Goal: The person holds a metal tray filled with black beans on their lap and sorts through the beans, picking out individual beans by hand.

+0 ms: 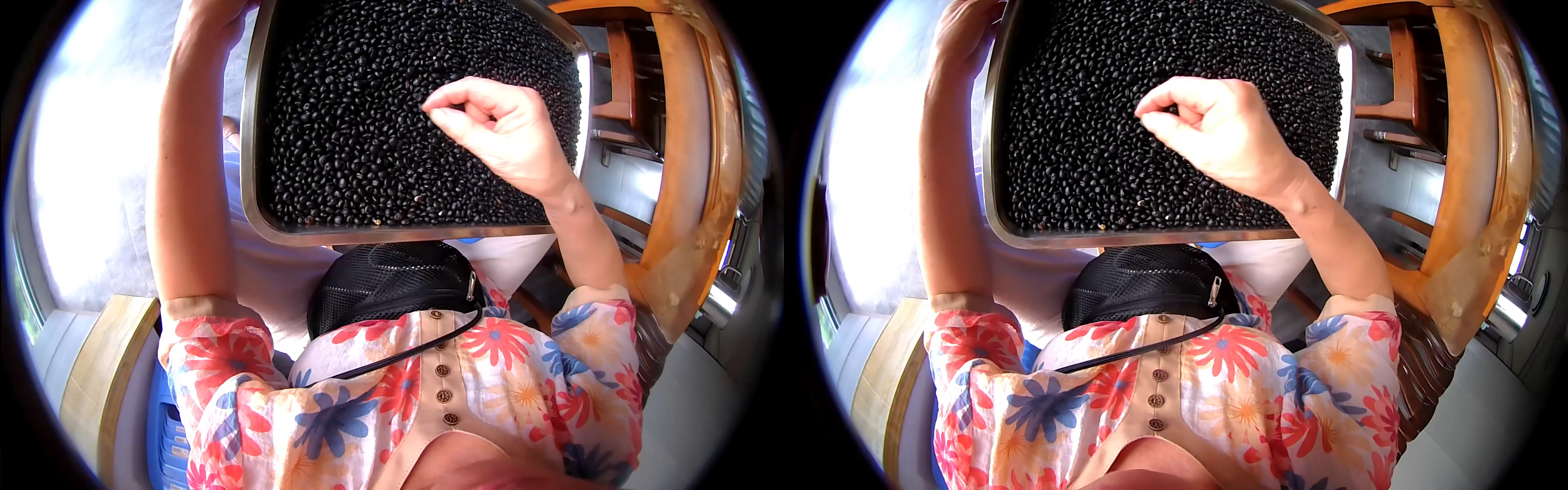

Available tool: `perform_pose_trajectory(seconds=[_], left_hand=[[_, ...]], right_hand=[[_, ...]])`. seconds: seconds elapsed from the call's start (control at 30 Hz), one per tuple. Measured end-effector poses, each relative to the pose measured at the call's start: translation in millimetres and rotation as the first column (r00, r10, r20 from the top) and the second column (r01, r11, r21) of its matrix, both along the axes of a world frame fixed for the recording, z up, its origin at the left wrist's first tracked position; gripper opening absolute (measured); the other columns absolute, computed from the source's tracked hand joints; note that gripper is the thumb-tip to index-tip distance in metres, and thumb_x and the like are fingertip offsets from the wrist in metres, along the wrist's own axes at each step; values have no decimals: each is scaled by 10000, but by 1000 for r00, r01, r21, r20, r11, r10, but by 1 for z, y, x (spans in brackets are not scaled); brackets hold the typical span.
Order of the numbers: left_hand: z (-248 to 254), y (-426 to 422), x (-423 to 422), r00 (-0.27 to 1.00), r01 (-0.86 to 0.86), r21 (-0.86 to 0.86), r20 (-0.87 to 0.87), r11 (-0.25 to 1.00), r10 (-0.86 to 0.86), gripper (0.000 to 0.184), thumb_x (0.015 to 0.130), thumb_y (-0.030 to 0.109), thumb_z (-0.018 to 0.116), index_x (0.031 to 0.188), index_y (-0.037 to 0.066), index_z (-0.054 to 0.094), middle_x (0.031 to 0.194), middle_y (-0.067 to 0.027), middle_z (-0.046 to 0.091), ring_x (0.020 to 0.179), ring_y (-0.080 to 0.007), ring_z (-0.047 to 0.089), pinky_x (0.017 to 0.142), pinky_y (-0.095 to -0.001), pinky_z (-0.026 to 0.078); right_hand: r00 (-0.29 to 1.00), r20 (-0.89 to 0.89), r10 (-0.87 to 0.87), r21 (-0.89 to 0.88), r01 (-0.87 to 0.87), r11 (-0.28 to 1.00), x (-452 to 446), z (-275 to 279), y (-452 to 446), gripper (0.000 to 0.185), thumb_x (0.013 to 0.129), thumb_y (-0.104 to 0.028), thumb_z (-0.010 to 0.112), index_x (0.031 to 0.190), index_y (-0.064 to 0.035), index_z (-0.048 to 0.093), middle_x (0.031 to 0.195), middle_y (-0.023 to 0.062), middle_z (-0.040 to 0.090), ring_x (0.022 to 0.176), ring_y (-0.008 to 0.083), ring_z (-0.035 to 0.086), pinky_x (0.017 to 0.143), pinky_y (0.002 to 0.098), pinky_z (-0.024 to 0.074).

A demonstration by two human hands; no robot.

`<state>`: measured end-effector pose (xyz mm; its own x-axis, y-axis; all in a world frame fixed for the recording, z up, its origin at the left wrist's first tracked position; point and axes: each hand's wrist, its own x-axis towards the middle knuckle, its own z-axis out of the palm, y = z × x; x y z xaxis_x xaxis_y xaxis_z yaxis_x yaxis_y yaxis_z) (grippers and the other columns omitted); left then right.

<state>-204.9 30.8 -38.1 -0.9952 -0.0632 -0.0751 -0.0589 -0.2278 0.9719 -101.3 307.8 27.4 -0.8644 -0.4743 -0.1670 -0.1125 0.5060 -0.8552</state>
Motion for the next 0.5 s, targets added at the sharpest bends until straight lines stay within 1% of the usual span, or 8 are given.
perform_pose_trajectory(seconds=[0.03,0.1,0.2,0.3,0.4,0.5], left_hand=[[-1,0,0,1000,-10,-9,8,1000,10,133,856,169,595,931,67,635,749,-2,640,599,-73,572,553,-202,442],[-2,0,-1,1000,-16,-16,11,1000,16,126,853,171,597,922,73,635,740,3,639,587,-65,566,541,-197,436],[-2,0,0,1000,-12,-11,5,1000,12,116,848,173,603,909,80,636,728,10,637,566,-54,556,519,-192,427],[-1,1,0,1000,-24,-20,17,1000,24,107,844,174,611,900,87,638,722,15,637,553,-48,550,501,-189,422],[0,1,1,999,-32,-29,30,999,32,102,841,177,616,896,95,641,718,19,635,548,-47,548,494,-188,420],[-2,1,1,999,-33,-11,21,999,33,104,838,184,619,896,101,643,717,24,633,548,-46,547,493,-188,420]], right_hand=[[997,-65,38,74,-33,997,-1,1,-4,106,826,-103,666,905,-33,669,520,-43,468,468,1,377,419,200,303],[976,-192,99,159,-68,985,-2,1,-12,107,802,-110,674,885,-44,662,553,41,555,448,81,492,436,235,390],[930,-318,187,252,-107,962,-5,0,-18,103,788,-115,668,862,-45,650,642,103,623,509,194,598,488,287,471],[924,-309,227,326,-121,938,-7,5,-20,98,788,-113,657,862,-49,644,684,114,643,566,244,628,523,313,500],[893,-372,254,332,-127,935,-8,0,-20,95,794,-119,653,859,-49,642,665,110,636,555,232,624,521,312,495],[935,-285,210,313,-116,942,-8,0,-19,93,793,-123,655,843,-46,639,656,109,632,556,233,624,525,316,495]])
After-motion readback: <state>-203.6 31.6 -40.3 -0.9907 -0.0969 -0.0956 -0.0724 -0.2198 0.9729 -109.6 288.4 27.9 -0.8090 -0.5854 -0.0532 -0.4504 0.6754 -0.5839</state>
